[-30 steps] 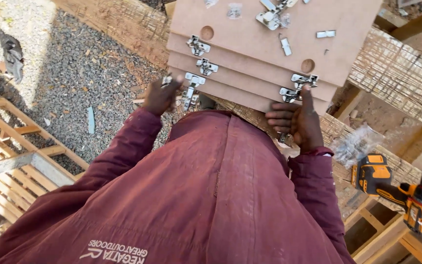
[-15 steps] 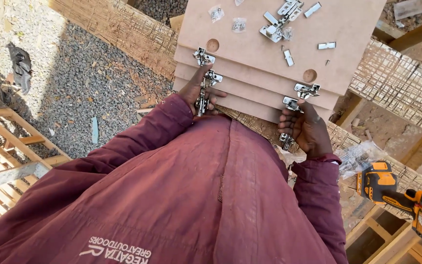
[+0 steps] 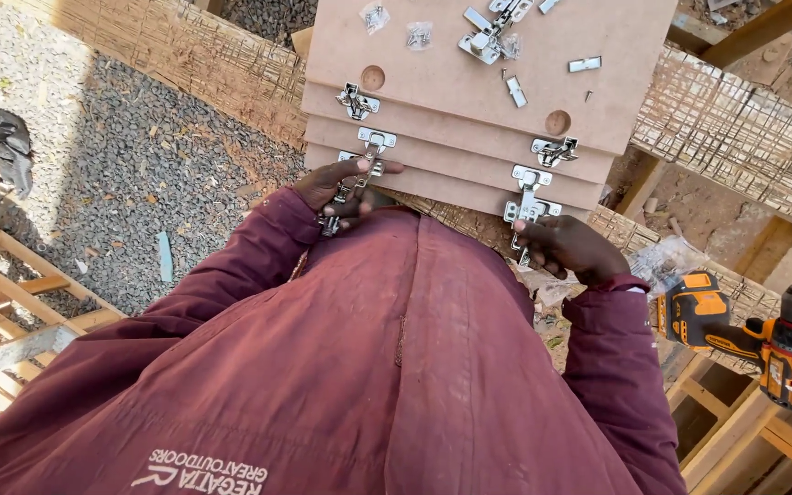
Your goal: The person unpacks metal cabinet hinges and screws, then uses a cordless drill to attach the hinges to a wooden board. The person positions each hinge and drives screws to secure them in place.
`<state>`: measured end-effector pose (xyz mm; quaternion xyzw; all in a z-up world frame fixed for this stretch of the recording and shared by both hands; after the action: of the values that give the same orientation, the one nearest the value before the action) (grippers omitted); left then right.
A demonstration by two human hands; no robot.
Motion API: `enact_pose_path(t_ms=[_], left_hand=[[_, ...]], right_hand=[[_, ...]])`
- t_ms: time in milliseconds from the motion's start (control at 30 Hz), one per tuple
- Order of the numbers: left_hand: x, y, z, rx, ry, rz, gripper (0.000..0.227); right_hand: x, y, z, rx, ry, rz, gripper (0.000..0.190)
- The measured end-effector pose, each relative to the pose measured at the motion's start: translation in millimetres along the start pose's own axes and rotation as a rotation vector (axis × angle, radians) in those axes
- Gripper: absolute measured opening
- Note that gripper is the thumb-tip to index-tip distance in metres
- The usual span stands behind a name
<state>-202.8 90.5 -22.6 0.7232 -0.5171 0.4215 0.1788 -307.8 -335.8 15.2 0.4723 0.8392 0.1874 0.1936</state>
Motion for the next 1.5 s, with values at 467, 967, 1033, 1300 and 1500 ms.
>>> enact_pose_path(t_ms=[467,967,1033,1300,1500], left_hand=[[-66.5,2.1,-1.8,-0.195,-0.247,0.701,0.050],[42.9,-92.2,36.3,-0.058,-0.428,0.370,0.110],[33.5,-92.2,41.0,-0.062,-0.406,0.303,0.100],[-21.7,-92.6,51.0,-0.162,-0.002,0.223,0.050],[-27.9,-94.0,7.0,-0.113,-0.188,0.698,0.064]], right_hand=[[-29.9,26.9,4.1,-0.050,-0.377,0.201,0.090],[-42.4,37.2,47.4,0.085,-0.259,0.487,0.067],[-42.0,23.8,45.8,0.067,-0.242,0.535,0.061],[-39.4,44.3,-1.5,-0.053,-0.064,0.417,0.050],[-42.6,25.7,-1.9,0.064,-0.038,-0.018,0.054]])
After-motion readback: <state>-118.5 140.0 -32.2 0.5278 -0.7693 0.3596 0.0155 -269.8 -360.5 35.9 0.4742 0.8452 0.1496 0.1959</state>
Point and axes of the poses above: each hand's wrist, its own z-axis towards the middle knuckle, its own x-axis out of the palm, y = z × x, the point moved 2 cm from there along z, towards the middle knuckle, and after that the axes turned 13 degrees about -z, right-handed, at the moved point
